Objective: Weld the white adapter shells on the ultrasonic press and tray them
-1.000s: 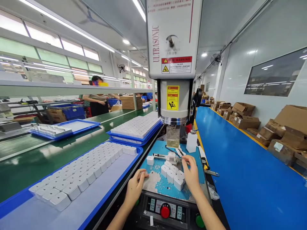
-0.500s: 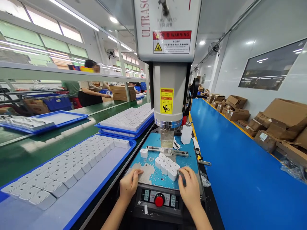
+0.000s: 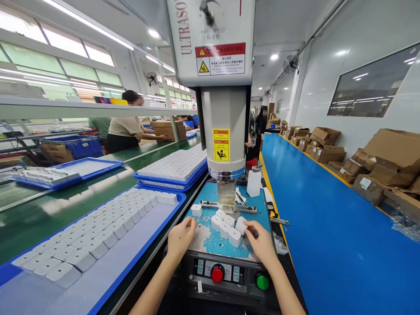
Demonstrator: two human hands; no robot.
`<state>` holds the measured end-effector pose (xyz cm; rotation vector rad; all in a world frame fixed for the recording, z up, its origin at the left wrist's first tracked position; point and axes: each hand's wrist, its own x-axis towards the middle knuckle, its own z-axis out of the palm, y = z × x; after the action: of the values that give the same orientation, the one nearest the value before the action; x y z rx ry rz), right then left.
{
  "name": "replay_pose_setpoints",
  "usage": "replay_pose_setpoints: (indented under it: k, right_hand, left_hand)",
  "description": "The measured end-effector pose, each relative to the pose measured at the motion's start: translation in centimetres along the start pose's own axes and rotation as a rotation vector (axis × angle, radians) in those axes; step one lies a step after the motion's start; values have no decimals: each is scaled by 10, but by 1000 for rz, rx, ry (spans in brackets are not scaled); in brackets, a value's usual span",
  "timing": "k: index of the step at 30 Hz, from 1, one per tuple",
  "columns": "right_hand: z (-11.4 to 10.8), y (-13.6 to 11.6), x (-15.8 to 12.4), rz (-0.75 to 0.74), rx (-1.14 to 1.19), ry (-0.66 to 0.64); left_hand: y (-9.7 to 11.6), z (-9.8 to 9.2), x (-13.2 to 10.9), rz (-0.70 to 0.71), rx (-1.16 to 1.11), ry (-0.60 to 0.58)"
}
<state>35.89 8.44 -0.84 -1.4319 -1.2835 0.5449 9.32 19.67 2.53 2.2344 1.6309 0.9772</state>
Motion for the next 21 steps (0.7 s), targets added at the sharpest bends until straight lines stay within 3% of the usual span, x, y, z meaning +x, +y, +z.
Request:
replay_pose_setpoints:
  k: [4,10,15,21]
  right_hand:
    - [-3,11,4,65,285,140]
    - [-4,1,3,55,366,209]
    - [-4,-4,3,64,379,181]
    - [-5,6,4,86,413,127]
  left_hand:
    - [39,1,37,147,-12,-85]
    - [67,28,72,114,24,-255]
    - [92,47,87,67,100,-357]
    - [115,60,91,-25,145,-343]
